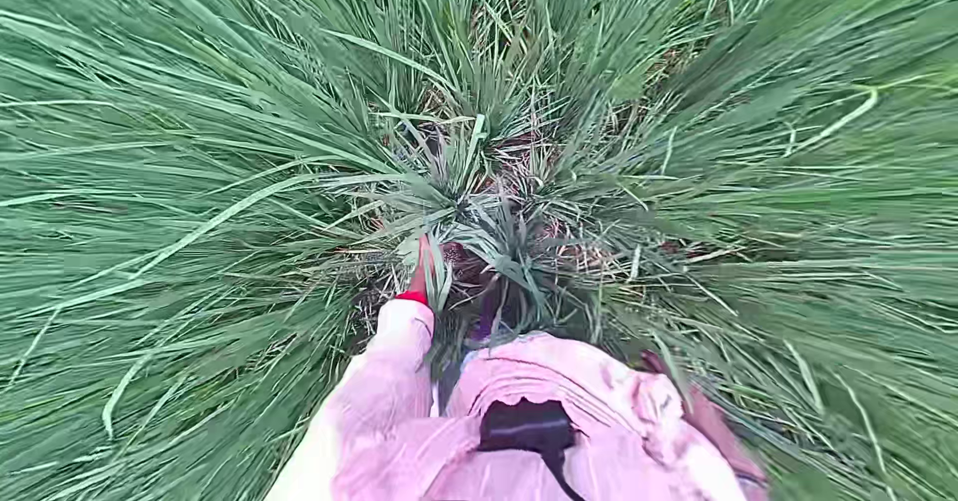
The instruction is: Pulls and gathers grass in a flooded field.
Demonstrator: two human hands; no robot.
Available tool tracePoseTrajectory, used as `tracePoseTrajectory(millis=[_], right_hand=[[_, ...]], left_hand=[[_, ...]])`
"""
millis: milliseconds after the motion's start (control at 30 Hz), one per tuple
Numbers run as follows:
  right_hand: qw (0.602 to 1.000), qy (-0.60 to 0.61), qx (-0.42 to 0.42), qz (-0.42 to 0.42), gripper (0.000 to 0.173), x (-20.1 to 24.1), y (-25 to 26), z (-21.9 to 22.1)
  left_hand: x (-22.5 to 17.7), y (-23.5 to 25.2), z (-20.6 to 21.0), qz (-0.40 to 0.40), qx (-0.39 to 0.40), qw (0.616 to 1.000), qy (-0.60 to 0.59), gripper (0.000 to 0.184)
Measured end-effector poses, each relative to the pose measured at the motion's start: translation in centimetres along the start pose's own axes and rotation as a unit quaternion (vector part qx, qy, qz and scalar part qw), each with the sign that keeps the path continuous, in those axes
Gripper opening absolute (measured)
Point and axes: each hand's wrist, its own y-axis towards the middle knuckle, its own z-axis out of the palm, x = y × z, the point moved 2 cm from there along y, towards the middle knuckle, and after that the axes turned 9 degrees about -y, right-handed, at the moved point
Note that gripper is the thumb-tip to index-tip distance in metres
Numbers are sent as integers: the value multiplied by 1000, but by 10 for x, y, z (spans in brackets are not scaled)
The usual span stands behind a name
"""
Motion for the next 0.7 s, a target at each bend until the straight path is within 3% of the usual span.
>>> tracePoseTrajectory(millis=[100,167,233,367,467,533,600,633,700], right_hand=[[999,30,17,32,47,1,-10,3],[998,50,20,36,45,-3,-13,14],[994,95,6,54,45,-1,-26,19],[987,138,12,82,48,-8,-32,38],[985,153,36,64,43,-10,-35,51],[982,178,24,57,44,-8,-38,49],[978,193,26,71,45,-1,-39,39],[976,199,35,83,45,1,-39,36],[971,216,41,95,44,1,-39,38]], left_hand=[[-60,45,-7,-48,-56,997,7,59],[-83,84,1,-25,-80,996,17,78],[-100,101,19,14,-41,998,35,88],[-104,80,76,-10,120,970,210,57],[-56,41,114,23,276,890,361,46],[-44,1,127,-54,336,833,436,47],[15,-1,120,104,336,821,450,42],[36,5,113,153,347,785,489,42],[23,12,109,51,401,672,620,51]])
